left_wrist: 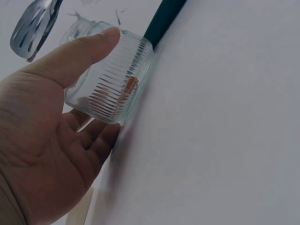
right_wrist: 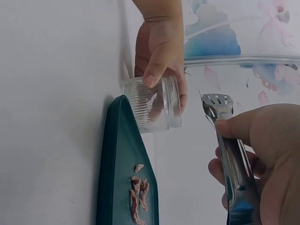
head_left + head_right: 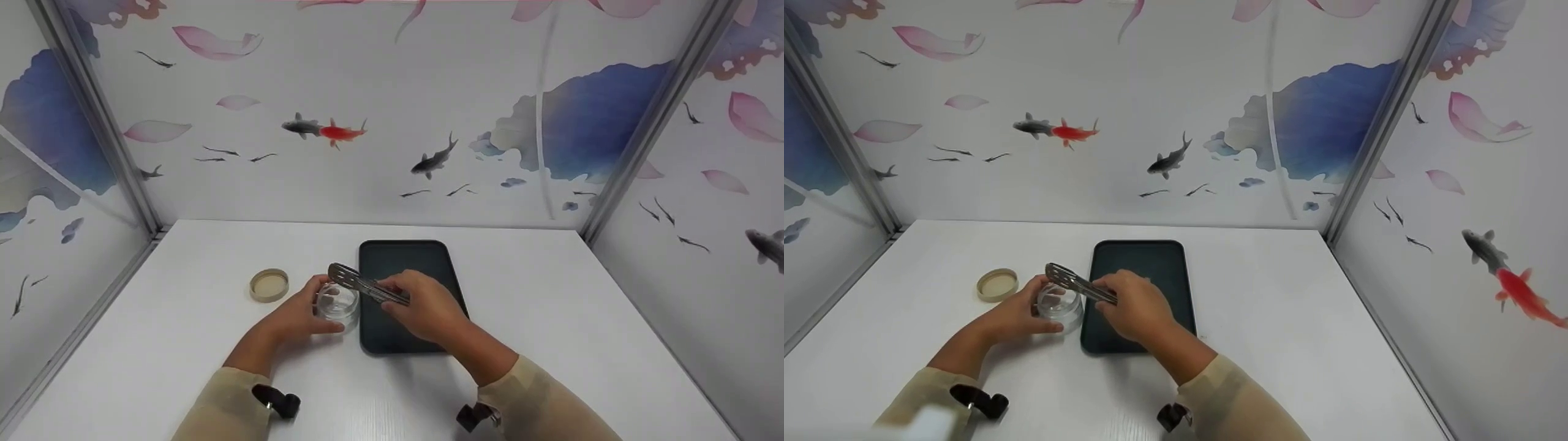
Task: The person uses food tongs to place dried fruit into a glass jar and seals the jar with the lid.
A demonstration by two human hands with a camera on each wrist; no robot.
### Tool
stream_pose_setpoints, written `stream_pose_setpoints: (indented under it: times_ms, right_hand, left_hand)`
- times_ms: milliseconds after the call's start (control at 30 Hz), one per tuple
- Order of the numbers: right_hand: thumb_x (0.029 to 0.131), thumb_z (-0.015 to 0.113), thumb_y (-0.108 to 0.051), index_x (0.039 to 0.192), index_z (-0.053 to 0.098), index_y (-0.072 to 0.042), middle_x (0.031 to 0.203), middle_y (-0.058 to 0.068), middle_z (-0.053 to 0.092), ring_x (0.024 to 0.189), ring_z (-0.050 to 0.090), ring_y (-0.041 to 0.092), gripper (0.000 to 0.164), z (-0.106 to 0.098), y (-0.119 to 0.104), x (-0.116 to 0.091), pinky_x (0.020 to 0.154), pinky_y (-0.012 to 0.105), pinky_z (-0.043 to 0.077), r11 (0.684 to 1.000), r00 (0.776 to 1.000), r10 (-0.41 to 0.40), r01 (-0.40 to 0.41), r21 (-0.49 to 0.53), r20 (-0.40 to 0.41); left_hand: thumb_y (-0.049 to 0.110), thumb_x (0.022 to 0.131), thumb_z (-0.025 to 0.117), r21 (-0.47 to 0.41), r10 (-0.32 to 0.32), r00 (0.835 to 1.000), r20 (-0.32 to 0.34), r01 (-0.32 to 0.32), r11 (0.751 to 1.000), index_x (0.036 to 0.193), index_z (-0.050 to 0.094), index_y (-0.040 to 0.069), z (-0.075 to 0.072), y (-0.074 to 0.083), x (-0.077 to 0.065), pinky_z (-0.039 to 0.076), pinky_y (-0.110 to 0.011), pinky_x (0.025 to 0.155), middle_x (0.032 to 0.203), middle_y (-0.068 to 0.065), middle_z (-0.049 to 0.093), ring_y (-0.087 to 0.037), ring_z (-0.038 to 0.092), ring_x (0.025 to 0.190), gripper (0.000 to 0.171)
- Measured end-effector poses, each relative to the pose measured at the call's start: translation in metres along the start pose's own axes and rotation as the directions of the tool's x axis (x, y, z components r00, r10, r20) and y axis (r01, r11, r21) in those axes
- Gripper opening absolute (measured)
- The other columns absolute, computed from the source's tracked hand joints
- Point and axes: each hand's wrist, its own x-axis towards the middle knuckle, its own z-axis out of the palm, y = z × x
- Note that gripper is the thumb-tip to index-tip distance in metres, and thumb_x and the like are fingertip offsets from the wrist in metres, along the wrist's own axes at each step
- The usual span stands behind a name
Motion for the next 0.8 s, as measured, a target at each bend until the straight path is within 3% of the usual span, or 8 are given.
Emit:
stream_pose_setpoints:
  times_ms: [267,533,800]
  right_hand:
    - [0.097,0.081,-0.034,0.138,0.071,-0.035,0.11,-0.014,0.067,0.093,0.06,0.009,0.042,-0.0005,-0.0009,-0.0015,0.081,0.034,0.052,1.0,1.0,0.013,-0.013,-0.002,0.019]
    - [0.091,0.085,-0.042,0.147,0.065,-0.03,0.118,-0.008,0.067,0.095,0.06,0.011,0.062,-0.0015,-0.0005,-0.0004,0.085,0.037,0.053,1.0,1.0,0.009,-0.009,0.006,0.001]
    - [0.09,0.085,-0.044,0.15,0.062,-0.031,0.126,-0.008,0.066,0.102,0.063,0.013,0.065,-0.0023,0.0023,-0.0006,0.09,0.041,0.055,0.999,0.999,0.04,-0.04,0.004,-0.001]
  left_hand:
    - [0.04,0.077,0.097,-0.001,0.004,1.0,0.004,-0.004,1.0,0.159,0.036,0.033,0.0002,0.0008,-0.0005,0.04,-0.059,0.121,0.158,-0.007,0.056,-0.036,0.052,0.148,0.102]
    - [0.044,0.078,0.097,0.009,0.001,1.0,0.007,-0.001,1.0,0.16,0.034,0.024,0.0,-0.0003,-0.0007,0.039,-0.059,0.122,0.158,-0.013,0.056,-0.038,0.051,0.149,0.105]
    - [0.041,0.078,0.097,-0.011,0.001,1.0,0.013,-0.001,1.0,0.157,0.036,0.031,0.0007,-0.0008,-0.0004,0.04,-0.058,0.122,0.155,-0.006,0.058,-0.036,0.052,0.149,0.101]
